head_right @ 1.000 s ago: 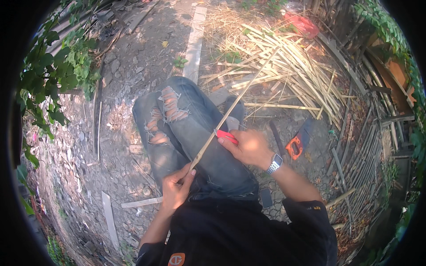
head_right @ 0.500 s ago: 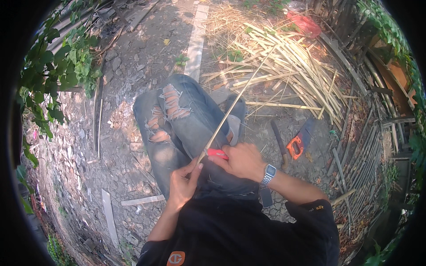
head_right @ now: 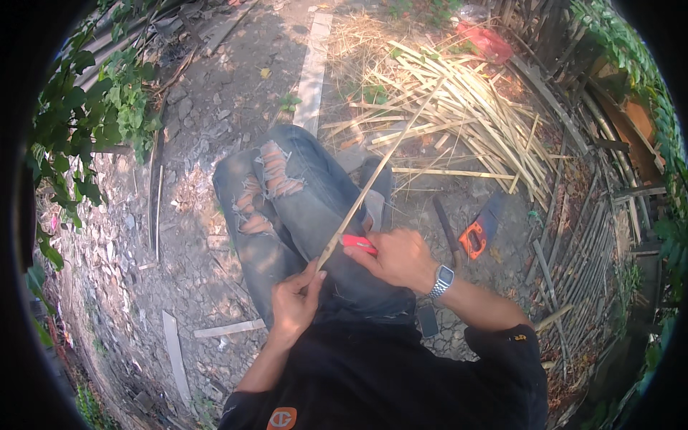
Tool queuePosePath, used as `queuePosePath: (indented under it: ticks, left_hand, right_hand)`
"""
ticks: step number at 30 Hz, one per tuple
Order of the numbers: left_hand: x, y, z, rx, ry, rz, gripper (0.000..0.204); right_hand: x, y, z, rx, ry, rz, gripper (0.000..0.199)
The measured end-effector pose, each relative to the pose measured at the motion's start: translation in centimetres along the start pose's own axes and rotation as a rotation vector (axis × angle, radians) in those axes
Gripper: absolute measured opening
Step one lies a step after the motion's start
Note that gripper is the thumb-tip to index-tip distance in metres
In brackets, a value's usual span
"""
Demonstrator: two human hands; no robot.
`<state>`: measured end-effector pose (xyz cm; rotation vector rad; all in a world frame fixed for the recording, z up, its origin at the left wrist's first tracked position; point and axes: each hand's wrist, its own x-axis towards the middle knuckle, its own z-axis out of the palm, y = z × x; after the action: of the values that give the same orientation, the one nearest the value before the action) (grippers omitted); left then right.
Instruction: The person sits on the ground and uses a red knife to shave and smooth a long bamboo stick. They then switch to a larger knife to further refine the bamboo, scraping along its length. Finally, they return to the red knife to continue shaving the bamboo stick.
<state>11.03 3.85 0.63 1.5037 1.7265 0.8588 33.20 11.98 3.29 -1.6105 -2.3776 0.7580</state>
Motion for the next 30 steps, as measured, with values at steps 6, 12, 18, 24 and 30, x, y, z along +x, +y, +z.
queuePosePath:
  ticks: [6,12,18,24,30]
  left_hand:
    - [-0.6,-0.3,-0.3,0.111,0.021,0.036,0.027]
    - [-3.5,-4.4,-4.2,0.043,-0.051,0.056,0.026]
    - [-3.0,-3.5,-3.9,-0.006,-0.041,0.008,0.025]
    - [-1.6,-3.0,-2.7,-0.017,-0.038,0.025,0.026]
    - [-1.7,-2.9,-2.9,0.114,-0.024,0.076,0.027]
  right_hand:
    - [3.8,5.6,0.3,0.004,0.250,0.143,0.062]
    - [6.9,25.3,-5.2,-0.021,0.748,0.540,0.083]
    - [4.8,17.5,-3.6,0.278,0.631,0.223,0.061]
    - [3.1,7.3,0.8,0.204,0.297,-0.124,0.045]
    - [1.9,3.6,1.8,0.173,0.221,-0.147,0.046]
